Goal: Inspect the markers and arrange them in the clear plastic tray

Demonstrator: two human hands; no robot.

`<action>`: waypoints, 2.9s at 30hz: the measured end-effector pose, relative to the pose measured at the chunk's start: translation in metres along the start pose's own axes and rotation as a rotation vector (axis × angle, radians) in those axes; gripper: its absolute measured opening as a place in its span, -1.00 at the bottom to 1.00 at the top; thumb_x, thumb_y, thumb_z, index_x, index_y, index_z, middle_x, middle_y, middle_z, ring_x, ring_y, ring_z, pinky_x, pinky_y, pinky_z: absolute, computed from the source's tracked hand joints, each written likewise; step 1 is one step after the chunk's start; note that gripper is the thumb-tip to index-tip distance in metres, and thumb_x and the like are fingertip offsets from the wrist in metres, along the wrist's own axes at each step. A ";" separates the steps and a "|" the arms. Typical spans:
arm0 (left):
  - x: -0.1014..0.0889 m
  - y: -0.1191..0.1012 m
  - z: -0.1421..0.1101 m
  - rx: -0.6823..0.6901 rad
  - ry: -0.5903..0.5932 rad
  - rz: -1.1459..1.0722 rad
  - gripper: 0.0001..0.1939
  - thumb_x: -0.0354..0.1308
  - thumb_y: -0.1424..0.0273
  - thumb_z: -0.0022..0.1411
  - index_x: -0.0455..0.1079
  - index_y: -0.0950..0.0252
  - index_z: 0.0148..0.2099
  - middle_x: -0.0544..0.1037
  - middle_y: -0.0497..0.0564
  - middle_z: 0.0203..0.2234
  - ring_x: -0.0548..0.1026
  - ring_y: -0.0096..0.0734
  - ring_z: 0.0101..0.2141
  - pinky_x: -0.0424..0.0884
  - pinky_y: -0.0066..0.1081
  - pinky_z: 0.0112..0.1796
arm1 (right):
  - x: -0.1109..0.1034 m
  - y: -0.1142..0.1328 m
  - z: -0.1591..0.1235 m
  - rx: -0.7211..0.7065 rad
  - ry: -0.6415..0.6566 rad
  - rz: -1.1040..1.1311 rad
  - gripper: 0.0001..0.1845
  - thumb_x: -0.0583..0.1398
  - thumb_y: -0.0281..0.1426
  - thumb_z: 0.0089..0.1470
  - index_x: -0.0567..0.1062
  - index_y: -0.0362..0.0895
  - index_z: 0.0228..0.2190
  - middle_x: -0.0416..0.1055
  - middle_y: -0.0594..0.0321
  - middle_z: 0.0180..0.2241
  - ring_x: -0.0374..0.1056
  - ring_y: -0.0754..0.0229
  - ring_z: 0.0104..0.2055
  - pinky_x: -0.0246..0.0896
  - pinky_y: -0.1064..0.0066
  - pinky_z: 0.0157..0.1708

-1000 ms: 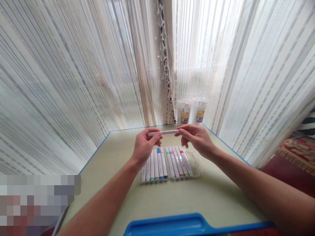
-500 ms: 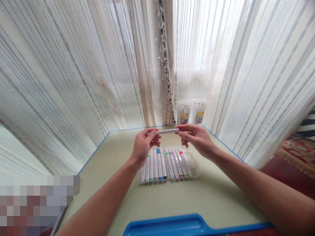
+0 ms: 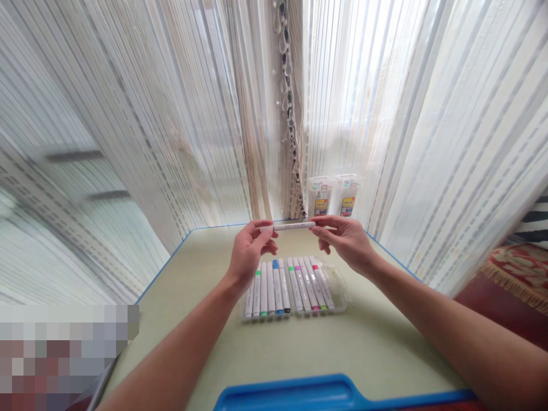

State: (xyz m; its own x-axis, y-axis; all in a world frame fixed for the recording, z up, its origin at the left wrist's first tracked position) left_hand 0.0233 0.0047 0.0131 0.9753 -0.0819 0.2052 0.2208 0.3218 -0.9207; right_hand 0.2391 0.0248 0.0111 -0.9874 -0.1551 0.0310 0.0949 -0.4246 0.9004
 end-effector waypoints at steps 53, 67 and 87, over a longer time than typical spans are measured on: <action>-0.010 0.002 0.005 0.085 -0.064 0.075 -0.71 0.28 0.31 0.11 0.54 0.42 -0.17 0.58 0.09 -0.43 0.46 -0.49 -0.53 0.42 -0.42 -0.48 | -0.007 -0.005 0.006 0.088 -0.034 0.099 -0.61 0.40 -0.19 -0.10 0.61 -0.20 -0.27 0.51 0.17 -0.49 0.26 0.32 -0.64 0.13 0.44 -0.69; -0.008 0.002 0.004 0.074 -0.066 0.016 -0.72 0.25 0.34 0.10 0.55 0.41 -0.16 0.58 0.12 -0.40 0.46 -0.49 -0.54 0.41 -0.42 -0.49 | -0.007 -0.002 0.004 0.074 -0.034 0.095 -0.60 0.40 -0.19 -0.11 0.60 -0.21 -0.27 0.43 0.24 -0.57 0.24 0.31 -0.64 0.10 0.43 -0.68; -0.012 0.007 0.008 0.110 -0.092 0.165 -0.73 0.28 0.29 0.11 0.53 0.39 -0.19 0.56 0.03 -0.47 0.43 -0.52 -0.57 0.41 -0.45 -0.52 | -0.008 -0.007 0.005 0.065 -0.003 0.045 -0.61 0.38 -0.20 -0.06 0.60 -0.21 -0.23 0.39 0.29 -0.65 0.27 0.28 -0.63 0.14 0.43 -0.66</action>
State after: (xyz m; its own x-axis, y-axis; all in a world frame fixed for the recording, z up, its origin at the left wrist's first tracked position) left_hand 0.0130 0.0152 0.0066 0.9939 0.0657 0.0890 0.0528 0.4253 -0.9035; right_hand 0.2459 0.0331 0.0066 -0.9828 -0.1698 0.0732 0.1308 -0.3588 0.9242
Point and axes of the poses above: each hand's wrist, its own z-axis towards the middle knuckle, its own x-axis out of the palm, y = z × x, the point moved 1 cm from there along z, towards the middle knuckle
